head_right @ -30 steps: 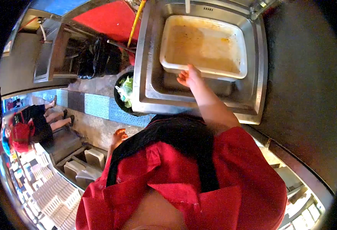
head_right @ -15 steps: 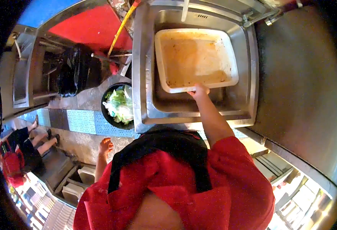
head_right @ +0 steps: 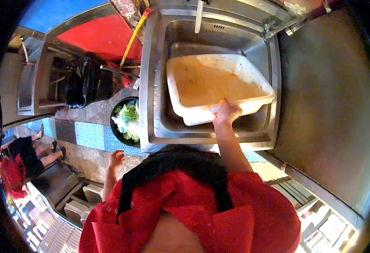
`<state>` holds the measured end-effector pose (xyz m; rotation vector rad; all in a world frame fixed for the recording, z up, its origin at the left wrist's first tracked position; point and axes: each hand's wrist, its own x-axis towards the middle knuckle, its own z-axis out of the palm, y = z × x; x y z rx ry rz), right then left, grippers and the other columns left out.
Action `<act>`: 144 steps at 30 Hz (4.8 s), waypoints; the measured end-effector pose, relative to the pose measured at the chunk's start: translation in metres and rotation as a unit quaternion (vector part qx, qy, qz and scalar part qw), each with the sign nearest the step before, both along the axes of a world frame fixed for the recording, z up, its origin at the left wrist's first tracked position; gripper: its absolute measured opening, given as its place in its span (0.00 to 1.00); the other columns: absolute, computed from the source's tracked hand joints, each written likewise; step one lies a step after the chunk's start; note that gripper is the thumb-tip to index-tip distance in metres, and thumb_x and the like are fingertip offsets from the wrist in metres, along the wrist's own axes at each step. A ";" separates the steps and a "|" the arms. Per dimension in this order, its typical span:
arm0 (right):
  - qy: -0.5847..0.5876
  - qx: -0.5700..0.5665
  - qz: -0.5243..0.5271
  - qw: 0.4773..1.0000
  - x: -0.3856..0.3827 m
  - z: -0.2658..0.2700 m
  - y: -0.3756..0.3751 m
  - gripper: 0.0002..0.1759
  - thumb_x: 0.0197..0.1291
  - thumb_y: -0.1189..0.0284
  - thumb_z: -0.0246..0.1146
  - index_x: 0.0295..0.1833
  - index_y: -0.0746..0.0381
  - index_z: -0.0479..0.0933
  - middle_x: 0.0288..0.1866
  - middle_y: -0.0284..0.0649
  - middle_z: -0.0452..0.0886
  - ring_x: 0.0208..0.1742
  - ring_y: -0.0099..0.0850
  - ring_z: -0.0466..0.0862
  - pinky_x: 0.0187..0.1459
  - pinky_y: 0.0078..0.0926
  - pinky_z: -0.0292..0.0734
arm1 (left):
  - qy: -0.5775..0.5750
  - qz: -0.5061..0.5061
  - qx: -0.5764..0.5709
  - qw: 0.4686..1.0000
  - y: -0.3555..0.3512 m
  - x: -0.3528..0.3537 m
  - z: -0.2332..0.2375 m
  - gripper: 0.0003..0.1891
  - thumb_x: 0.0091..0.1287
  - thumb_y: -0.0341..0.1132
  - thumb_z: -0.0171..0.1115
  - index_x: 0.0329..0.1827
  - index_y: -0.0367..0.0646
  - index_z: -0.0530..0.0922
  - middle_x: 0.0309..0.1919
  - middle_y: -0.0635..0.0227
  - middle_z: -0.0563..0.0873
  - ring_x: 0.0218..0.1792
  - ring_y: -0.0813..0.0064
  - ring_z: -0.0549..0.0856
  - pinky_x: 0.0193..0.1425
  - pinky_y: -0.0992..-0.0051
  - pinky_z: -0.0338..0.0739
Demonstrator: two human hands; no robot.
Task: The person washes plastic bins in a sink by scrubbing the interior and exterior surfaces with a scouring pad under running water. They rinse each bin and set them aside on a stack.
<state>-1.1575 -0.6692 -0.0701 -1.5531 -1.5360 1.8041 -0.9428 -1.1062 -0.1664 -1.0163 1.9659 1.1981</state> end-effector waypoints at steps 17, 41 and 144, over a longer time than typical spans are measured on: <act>0.199 -0.041 0.381 0.902 -0.035 0.002 0.114 0.20 0.33 0.85 0.54 0.40 0.67 0.67 0.30 0.37 0.74 0.30 0.27 0.75 0.32 0.20 0.71 | 0.033 0.001 -0.127 0.991 0.094 0.047 0.044 0.14 0.58 0.34 0.57 0.46 0.41 0.76 0.33 0.62 0.83 0.27 0.76 0.81 0.34 0.75 0.74; -0.095 0.570 0.570 0.584 -0.382 0.178 -0.015 0.30 0.52 0.46 0.52 0.33 0.67 0.78 0.27 0.47 0.79 0.30 0.39 0.78 0.32 0.35 0.72 | 0.410 -0.267 0.222 0.844 0.278 -0.268 0.093 0.13 0.56 0.32 0.58 0.45 0.41 0.76 0.28 0.60 0.81 0.32 0.71 0.80 0.39 0.74 0.74; -0.201 0.029 0.725 0.659 -0.041 -0.168 -0.059 0.25 0.55 0.55 0.51 0.53 0.60 0.67 0.47 0.39 0.67 0.50 0.30 0.63 0.51 0.35 0.53 | 0.278 -0.085 -0.194 0.937 0.312 -0.308 -0.056 0.29 0.64 0.43 0.47 0.64 0.37 0.54 0.62 0.43 0.56 0.62 0.47 0.58 0.65 0.64 0.55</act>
